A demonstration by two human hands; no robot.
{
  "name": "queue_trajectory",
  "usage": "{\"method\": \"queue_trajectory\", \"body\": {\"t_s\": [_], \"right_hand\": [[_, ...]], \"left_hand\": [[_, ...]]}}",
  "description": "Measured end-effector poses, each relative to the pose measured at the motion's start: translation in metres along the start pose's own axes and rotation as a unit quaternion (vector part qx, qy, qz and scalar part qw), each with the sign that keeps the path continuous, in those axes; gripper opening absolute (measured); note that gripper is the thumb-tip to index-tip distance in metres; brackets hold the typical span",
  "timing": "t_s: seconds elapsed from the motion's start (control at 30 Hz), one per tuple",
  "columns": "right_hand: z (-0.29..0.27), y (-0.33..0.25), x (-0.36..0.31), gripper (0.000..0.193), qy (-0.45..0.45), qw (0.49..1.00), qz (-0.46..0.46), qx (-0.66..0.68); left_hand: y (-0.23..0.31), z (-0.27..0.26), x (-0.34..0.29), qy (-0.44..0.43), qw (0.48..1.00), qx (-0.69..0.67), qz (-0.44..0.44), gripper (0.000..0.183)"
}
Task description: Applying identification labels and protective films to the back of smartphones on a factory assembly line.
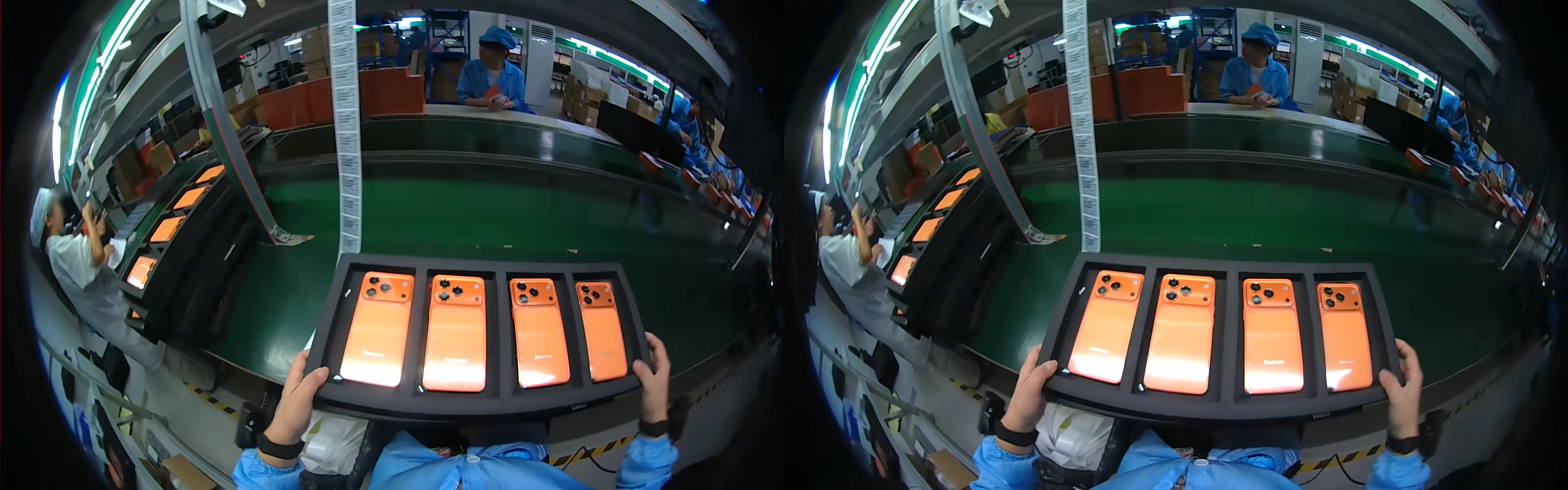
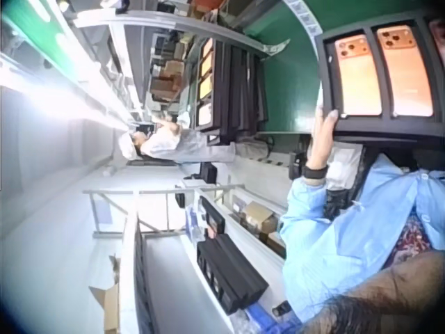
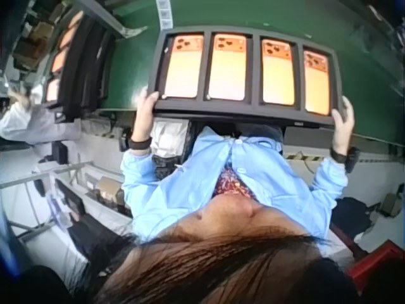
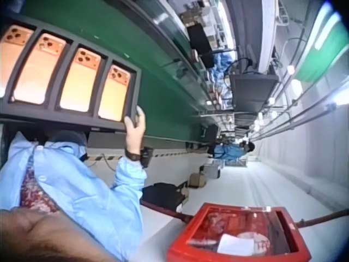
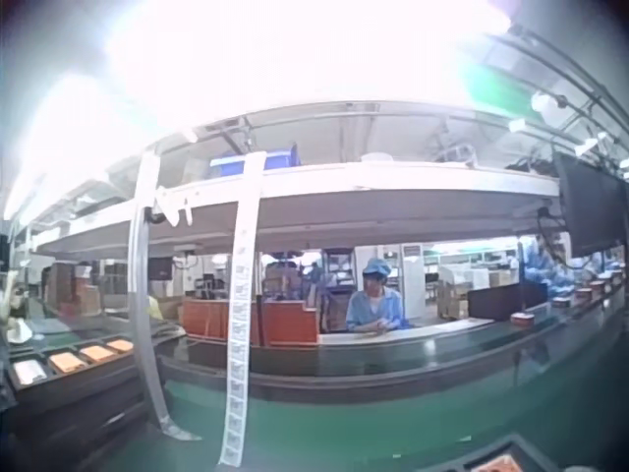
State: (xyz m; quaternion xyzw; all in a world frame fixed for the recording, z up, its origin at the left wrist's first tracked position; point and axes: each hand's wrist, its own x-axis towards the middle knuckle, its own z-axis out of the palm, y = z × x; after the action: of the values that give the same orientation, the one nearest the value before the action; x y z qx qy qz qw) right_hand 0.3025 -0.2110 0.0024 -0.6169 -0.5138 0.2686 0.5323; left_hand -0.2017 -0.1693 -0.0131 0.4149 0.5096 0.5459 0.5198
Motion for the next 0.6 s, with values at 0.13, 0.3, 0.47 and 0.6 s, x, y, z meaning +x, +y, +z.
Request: {"method": "queue_trajectory", "body": {"t_s": [0.13,0.3,0.47,0.6], "right_hand": [[0.018,0.019,-0.004,0.050,0.046,0.985,-0.034,0.160],[0.017,0.026,-0.015,0.052,0.070,0.990,-0.017,0.123],[0.001,0.009,-0.014,0.052,0.060,0.957,-0.118,-0.258],[-0.021,-0.058,-0.003,0.058,0.054,0.949,-0.080,-0.301]], "left_hand": [[-0.010,0.007,-0.005,0.034,0.998,-0.031,0.035,0.039],[-0.022,0.007,-0.017,0.086,0.994,-0.034,0.057,0.044],[-0.017,0.005,-0.022,0.052,0.990,0.055,0.115,0.058],[0.027,-0.040,-0.005,-0.070,0.986,0.121,0.091,0.069]]}}
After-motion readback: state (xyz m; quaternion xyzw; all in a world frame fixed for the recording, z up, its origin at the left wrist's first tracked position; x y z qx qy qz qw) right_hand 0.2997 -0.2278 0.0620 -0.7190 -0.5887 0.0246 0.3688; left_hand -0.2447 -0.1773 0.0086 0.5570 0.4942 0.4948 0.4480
